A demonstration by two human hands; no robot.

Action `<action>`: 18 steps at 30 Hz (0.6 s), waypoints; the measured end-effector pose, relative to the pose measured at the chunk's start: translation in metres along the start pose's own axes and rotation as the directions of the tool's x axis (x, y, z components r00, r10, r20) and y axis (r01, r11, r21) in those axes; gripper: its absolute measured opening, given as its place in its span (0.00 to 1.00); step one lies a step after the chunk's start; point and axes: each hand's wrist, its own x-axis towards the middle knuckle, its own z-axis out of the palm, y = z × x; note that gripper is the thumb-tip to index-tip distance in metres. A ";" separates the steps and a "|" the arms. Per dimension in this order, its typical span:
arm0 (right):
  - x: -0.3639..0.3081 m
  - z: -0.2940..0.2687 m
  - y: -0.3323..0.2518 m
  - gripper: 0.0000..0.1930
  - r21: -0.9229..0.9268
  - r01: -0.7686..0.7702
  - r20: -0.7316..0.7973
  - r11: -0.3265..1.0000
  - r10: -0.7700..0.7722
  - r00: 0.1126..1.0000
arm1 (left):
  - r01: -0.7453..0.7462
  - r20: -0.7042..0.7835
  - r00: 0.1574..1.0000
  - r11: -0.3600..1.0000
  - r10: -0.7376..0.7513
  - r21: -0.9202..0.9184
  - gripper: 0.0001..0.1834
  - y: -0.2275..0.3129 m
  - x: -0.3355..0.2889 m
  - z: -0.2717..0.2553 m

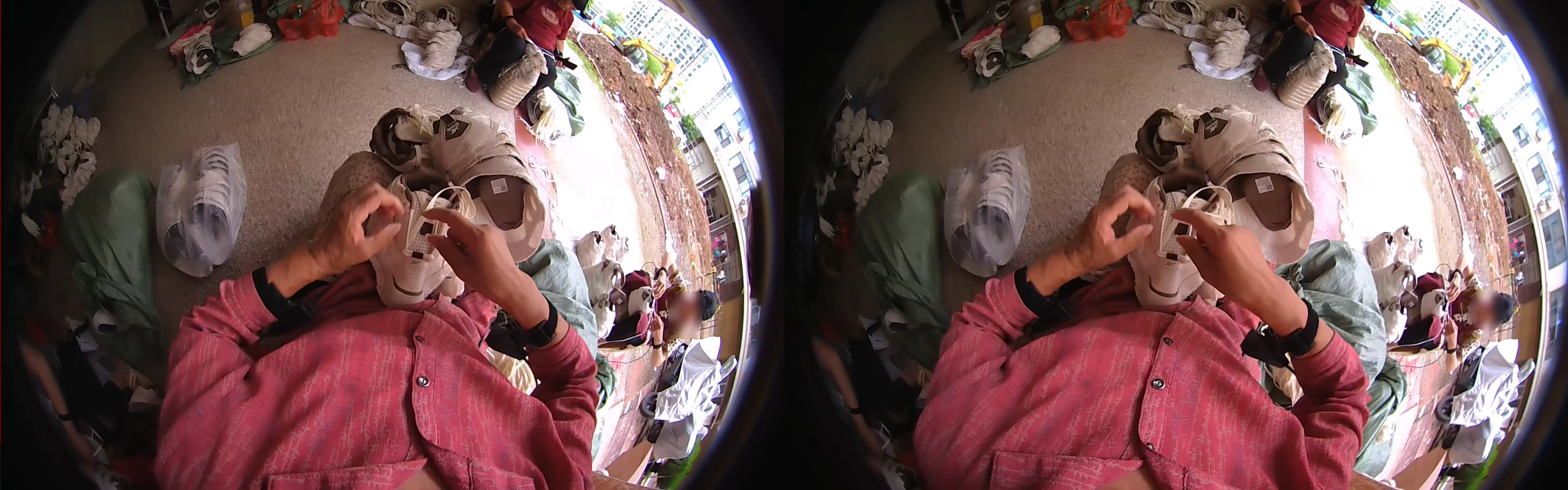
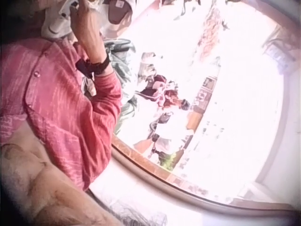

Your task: Thread laces through the eyelets of a white sneaker.

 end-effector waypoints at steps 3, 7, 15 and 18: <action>0.019 0.005 0.012 0.15 -0.396 0.201 0.011 0.896 -0.214 0.977 | -0.337 0.112 0.941 0.895 0.318 0.293 0.12 -0.005 -0.016 0.000; 0.038 0.005 0.023 0.17 -0.554 0.196 0.081 0.809 -0.183 0.980 | -0.491 0.160 0.869 0.782 0.467 0.384 0.12 -0.011 -0.017 0.005; 0.048 -0.010 0.024 0.17 -0.458 0.268 0.179 0.848 -0.207 0.962 | -0.710 0.343 0.702 0.576 0.624 0.405 0.11 -0.016 -0.014 0.000; 0.053 -0.015 0.027 0.16 -0.368 0.264 0.151 0.892 -0.223 0.963 | -0.709 0.340 0.703 0.584 0.624 0.395 0.11 -0.016 -0.015 0.001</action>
